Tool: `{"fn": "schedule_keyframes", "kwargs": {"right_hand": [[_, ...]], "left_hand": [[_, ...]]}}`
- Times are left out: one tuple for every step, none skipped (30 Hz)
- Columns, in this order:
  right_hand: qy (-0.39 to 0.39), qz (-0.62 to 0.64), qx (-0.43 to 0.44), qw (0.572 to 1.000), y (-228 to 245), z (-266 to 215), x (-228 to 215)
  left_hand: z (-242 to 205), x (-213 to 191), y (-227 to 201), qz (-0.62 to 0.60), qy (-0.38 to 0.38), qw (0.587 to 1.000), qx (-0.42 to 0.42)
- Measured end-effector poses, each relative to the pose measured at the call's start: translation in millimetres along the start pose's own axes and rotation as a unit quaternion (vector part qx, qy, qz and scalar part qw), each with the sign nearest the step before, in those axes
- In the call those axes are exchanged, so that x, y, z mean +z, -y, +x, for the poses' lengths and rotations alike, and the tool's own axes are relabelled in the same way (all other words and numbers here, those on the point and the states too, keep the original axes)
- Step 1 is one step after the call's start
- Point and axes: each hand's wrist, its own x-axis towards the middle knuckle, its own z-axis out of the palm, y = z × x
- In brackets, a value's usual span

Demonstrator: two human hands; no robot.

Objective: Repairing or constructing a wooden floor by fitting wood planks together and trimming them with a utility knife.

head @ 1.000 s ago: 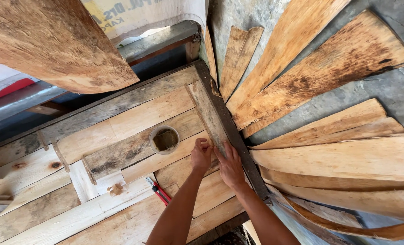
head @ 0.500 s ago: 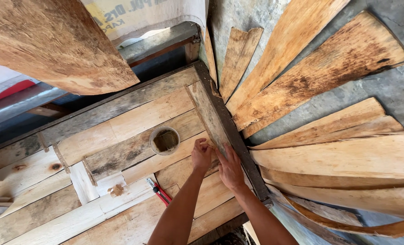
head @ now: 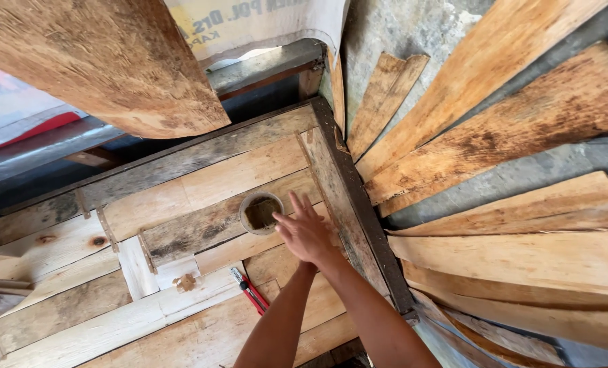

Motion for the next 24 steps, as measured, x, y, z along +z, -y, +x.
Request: {"fn": "schedule_keyframes", "kwargs": {"right_hand": [[0.047, -0.046, -0.003, 0.998, 6.9, 8.2, 2.0], [0.095, -0.091, -0.005, 0.991, 14.0, 15.7, 4.5], [0.096, -0.091, -0.007, 0.991, 18.0, 19.3, 4.9], [0.107, -0.109, 0.004, 0.988, 21.6, 22.0, 5.9], [0.118, -0.127, 0.014, 0.985, 25.1, 24.6, 6.7], [0.118, -0.128, 0.013, 0.985, 26.4, 25.9, 6.8], [0.132, -0.141, 0.029, 0.981, 27.6, 26.9, 6.8], [0.146, -0.155, 0.045, 0.976, 28.2, 27.1, 6.8], [0.147, -0.156, 0.045, 0.976, 27.8, 26.4, 7.3], [0.146, -0.147, 0.045, 0.977, 26.8, 25.0, 7.5], [0.145, -0.139, 0.045, 0.979, 25.4, 23.5, 7.5], [0.144, -0.138, 0.047, 0.979, 16.8, 20.3, 9.8], [0.105, -0.099, 0.017, 0.989, 8.1, 17.0, 12.2], [0.067, -0.059, -0.012, 0.996, 0.0, 12.0, 15.4], [0.067, -0.059, -0.009, 0.996, -10.8, 1.4, 12.4], [-0.053, 0.031, -0.022, 0.998, -21.9, -6.5, 8.1], [-0.171, 0.122, -0.032, 0.977, -32.8, -14.4, 4.0], [-0.170, 0.120, -0.029, 0.978, -48.5, -29.1, 3.3], [-0.220, 0.105, -0.027, 0.969, -64.1, -44.0, 2.3], [-0.271, 0.088, -0.028, 0.958, -80.9, -55.8, -1.4], [-0.273, 0.085, -0.028, 0.958, -91.0, -62.3, -2.2], [-0.253, 0.084, -0.025, 0.963, -100.3, -70.8, -1.0], [-0.234, 0.083, -0.023, 0.968, -109.6, -79.3, 0.3], [-0.234, 0.081, -0.023, 0.969, -109.3, -81.6, -1.2]], "left_hand": [[17.8, -23.2, -31.5, 0.345, 0.042, 0.938, 0.005], [34.5, -46.6, -63.6, 0.649, 0.078, 0.757, 0.012], [29.6, -42.5, -58.3, 0.649, 0.079, 0.757, 0.014], [23.9, -39.3, -53.4, 0.806, 0.158, 0.561, 0.104], [18.1, -36.2, -48.4, 0.900, 0.224, 0.323, 0.187], [14.4, -29.7, -42.8, 0.900, 0.224, 0.323, 0.188], [10.5, -23.2, -37.0, 0.929, 0.157, 0.301, 0.148], [5.9, -18.1, -30.9, 0.951, 0.089, 0.278, 0.106], [9.6, -21.4, -36.4, 0.950, 0.088, 0.279, 0.107], [12.8, -25.6, -41.5, 0.945, 0.110, 0.285, 0.113], [16.1, -30.2, -46.3, 0.940, 0.132, 0.291, 0.119], [20.1, -32.1, -49.9, 0.940, 0.133, 0.291, 0.116], [24.2, -34.1, -53.5, 0.931, 0.153, 0.308, 0.118], [25.9, -36.7, -57.8, 0.922, 0.171, 0.326, 0.119], [17.5, -27.8, -48.5, 0.922, 0.170, 0.327, 0.117], [12.9, -17.5, -37.8, 0.918, 0.151, 0.355, 0.096], [8.1, -7.1, -27.4, 0.911, 0.132, 0.382, 0.075], [-1.5, 0.3, -17.4, 0.911, 0.131, 0.384, 0.072], [-11.1, 7.8, -7.3, 0.906, 0.116, 0.403, 0.056], [-16.1, 15.9, 5.6, 0.900, 0.104, 0.422, 0.039], [-18.4, 19.5, 15.4, 0.899, 0.106, 0.424, 0.037], [-23.2, 23.0, 23.2, 0.910, 0.081, 0.405, 0.047], [-28.0, 26.6, 30.9, 0.919, 0.056, 0.386, 0.057], [-29.6, 28.4, 36.8, 0.919, 0.057, 0.387, 0.056]]}}
